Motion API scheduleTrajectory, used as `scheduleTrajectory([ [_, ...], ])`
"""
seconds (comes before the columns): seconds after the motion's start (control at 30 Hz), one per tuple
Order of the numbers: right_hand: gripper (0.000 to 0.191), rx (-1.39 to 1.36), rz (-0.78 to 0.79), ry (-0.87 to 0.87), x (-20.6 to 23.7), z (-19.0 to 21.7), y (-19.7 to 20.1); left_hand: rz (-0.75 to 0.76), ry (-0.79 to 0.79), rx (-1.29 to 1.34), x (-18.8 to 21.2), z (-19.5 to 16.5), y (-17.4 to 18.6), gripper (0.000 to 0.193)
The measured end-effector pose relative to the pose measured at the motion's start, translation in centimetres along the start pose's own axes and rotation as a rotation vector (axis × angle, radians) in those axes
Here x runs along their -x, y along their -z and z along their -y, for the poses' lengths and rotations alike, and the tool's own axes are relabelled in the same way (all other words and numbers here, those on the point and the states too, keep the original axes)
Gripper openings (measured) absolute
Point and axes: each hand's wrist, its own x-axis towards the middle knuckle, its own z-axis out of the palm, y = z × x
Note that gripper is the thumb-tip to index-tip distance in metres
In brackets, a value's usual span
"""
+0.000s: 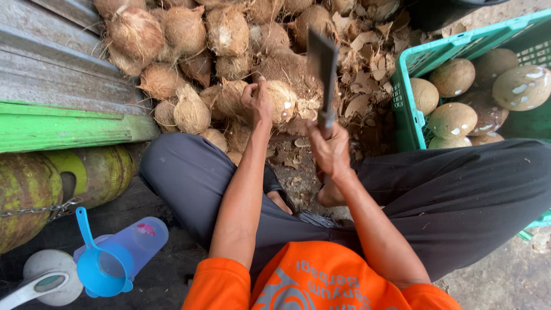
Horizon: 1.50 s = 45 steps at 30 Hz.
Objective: The person sits on the ground and uses a machete to chop the outer husk off coconuts one at a time, rotating each coconut to trim the husk, then tosses the trimmed coconut into a green plastic crate beside them.
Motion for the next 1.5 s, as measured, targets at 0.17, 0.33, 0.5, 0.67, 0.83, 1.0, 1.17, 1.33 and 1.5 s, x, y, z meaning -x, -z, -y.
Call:
scheduleTrajectory([
  [0.17, 0.033, 0.238, 0.107, -0.297, -0.1, 0.2, 0.1, 0.043, -0.011, 0.029, 0.8, -1.2, 0.4, 0.04],
  [0.33, 0.035, -0.107, -0.034, 0.105, 0.0, 0.5, 1.1, 0.012, 0.068, -0.118, 0.2, -0.8, 0.0, 0.036],
  [0.5, 0.022, 0.223, 0.007, -0.121, -0.1, 0.3, -0.1, -0.072, -0.07, 0.171, 0.0, -0.9, -1.0, 0.04],
  [0.67, 0.018, 0.264, 0.028, 0.102, 0.0, 0.2, -0.2, -0.034, 0.05, 0.092, 0.2, -1.1, -0.8, 0.032],
  [0.83, 0.026, 0.172, -0.015, 0.008, -0.4, 0.1, -0.6, -0.211, -0.196, 0.11, -0.6, -0.6, -1.3, 0.032],
  [1.0, 0.028, 0.239, 0.058, -0.181, -0.7, -0.4, -0.5, -0.1, -0.185, 0.273, -0.6, -0.8, -1.3, 0.029],
  [1.17, 0.046, -0.044, -0.025, 0.057, -0.8, -1.0, -0.1, -0.01, 0.135, 0.008, 0.8, -2.3, 0.0, 0.029],
  [1.33, 0.025, 0.479, 0.102, -0.104, -1.0, -0.2, -0.5, -0.109, -0.181, -0.055, 0.9, -1.9, 0.0, 0.036],
  [1.5, 0.026, 0.359, -0.015, -0.003, -0.2, 0.0, -0.4, -0.149, -0.278, 0.058, 0.1, 0.3, -1.2, 0.033],
])
